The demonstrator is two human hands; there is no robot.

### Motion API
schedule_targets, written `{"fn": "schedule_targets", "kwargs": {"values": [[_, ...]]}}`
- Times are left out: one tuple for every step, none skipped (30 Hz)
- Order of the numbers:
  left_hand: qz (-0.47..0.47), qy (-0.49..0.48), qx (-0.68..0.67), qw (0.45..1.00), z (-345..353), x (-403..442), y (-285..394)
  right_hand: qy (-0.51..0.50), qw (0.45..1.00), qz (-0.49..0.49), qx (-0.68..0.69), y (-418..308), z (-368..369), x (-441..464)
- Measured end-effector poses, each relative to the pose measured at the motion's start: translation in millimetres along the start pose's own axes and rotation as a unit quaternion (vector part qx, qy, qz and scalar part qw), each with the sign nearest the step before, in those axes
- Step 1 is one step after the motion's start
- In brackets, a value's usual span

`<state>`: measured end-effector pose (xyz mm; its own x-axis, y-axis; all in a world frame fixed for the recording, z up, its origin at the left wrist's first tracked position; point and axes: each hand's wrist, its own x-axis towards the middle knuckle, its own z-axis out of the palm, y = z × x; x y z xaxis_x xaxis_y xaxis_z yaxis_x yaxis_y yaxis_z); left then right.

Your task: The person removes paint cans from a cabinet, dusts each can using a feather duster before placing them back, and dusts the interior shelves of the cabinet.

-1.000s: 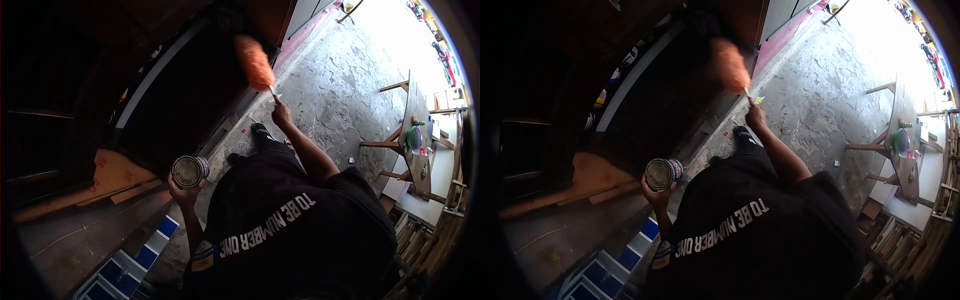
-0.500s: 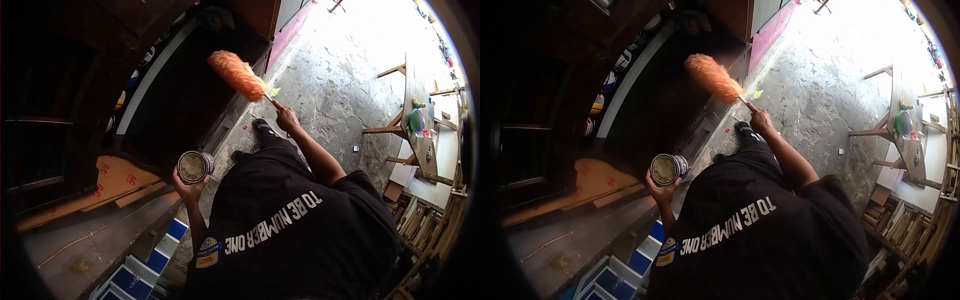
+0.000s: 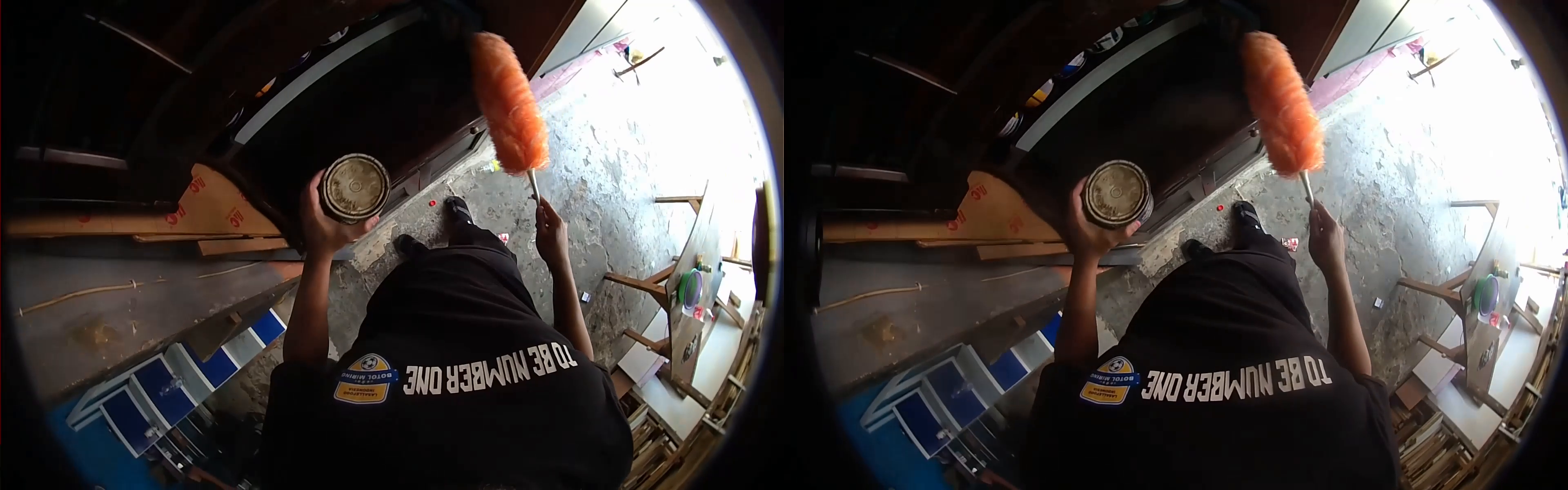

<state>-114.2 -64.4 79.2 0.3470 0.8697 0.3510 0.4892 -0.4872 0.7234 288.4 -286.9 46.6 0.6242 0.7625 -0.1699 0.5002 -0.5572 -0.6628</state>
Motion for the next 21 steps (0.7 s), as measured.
{"fn": "schedule_targets", "kwargs": {"values": [[-0.001,0.003,-0.014,1.0,2.5,6.5,4.9,-0.015,0.999,-0.041,-0.004,-16.9,-1.8,-5.9],[0.028,0.015,-0.085,0.996,10.6,7.7,-3.7,-0.025,0.991,-0.134,-0.013,-29.5,-2.6,-10.2],[0.029,0.023,-0.085,0.996,15.2,11.1,2.1,-0.065,0.986,-0.155,-0.008,-51.3,-6.7,-17.1],[0.027,0.043,-0.139,0.989,21.7,15.3,11.7,-0.105,0.979,-0.175,-0.004,-74.0,-11.8,-24.1],[0.026,0.061,-0.192,0.979,25.8,18.7,17.1,-0.124,0.968,-0.217,0.007,-90.3,-14.1,-30.7],[-0.022,-0.036,-0.235,0.971,25.4,22.1,11.9,-0.145,0.955,-0.258,0.018,-101.6,-15.8,-34.3],[-0.024,-0.031,-0.234,0.971,28.7,22.2,9.3,-0.168,0.947,-0.272,0.013,-106.5,-16.7,-33.8],[0.091,-0.044,-0.081,0.992,31.9,21.5,7.3,-0.171,0.946,-0.275,0.011,-104.3,-19.1,-29.3],[0.201,-0.056,0.077,0.975,34.5,19.8,8.7,-0.149,0.955,-0.255,-0.012,-100.6,-22.1,-22.9],[0.196,-0.052,0.079,0.976,41.5,15.2,11.1,-0.127,0.963,-0.235,-0.037,-98.8,-26.4,-16.9],[0.094,-0.007,-0.038,0.995,52.3,9.5,13.8,-0.093,0.965,-0.23,-0.079,-98.9,-35.6,-11.4],[-0.01,0.039,-0.153,0.987,59.9,5.3,16.8,-0.098,0.963,-0.237,-0.081,-100.6,-44.0,-7.4],[-0.034,0.045,-0.118,0.991,63.0,3.1,18.9,-0.077,0.962,-0.245,-0.087,-101.8,-52.2,-3.5],[-0.038,0.051,-0.115,0.991,66.3,1.5,22.0,-0.056,0.961,-0.253,-0.093,-100.9,-58.8,0.2],[-0.023,0.05,-0.097,0.994,68.3,2.5,28.2,-0.08,0.958,-0.256,-0.101,-98.3,-64.4,0.7],[-0.009,0.048,-0.079,0.996,70.6,4.1,34.6,-0.125,0.941,-0.289,-0.123,-96.6,-71.6,0.0],[0.009,-0.005,-0.151,0.989,88.3,-1.7,16.5,-0.168,0.921,-0.322,-0.144,-94.6,-79.2,1.1],[0.027,-0.058,-0.22,0.973,105.5,-7.2,-1.9,-0.168,0.902,-0.371,-0.145,-86.6,-81.4,5.3],[0.024,-0.054,-0.216,0.975,96.7,4.7,26.7,-0.172,0.9,-0.375,-0.142,-79.1,-83.3,14.7],[-0.002,-0.064,-0.076,0.995,86.1,15.8,56.2,-0.153,0.913,-0.35,-0.141,-70.7,-85.7,26.0],[-0.028,-0.075,0.066,0.995,80.3,23.3,77.9,-0.133,0.926,-0.323,-0.14,-64.3,-89.4,36.7]]}}
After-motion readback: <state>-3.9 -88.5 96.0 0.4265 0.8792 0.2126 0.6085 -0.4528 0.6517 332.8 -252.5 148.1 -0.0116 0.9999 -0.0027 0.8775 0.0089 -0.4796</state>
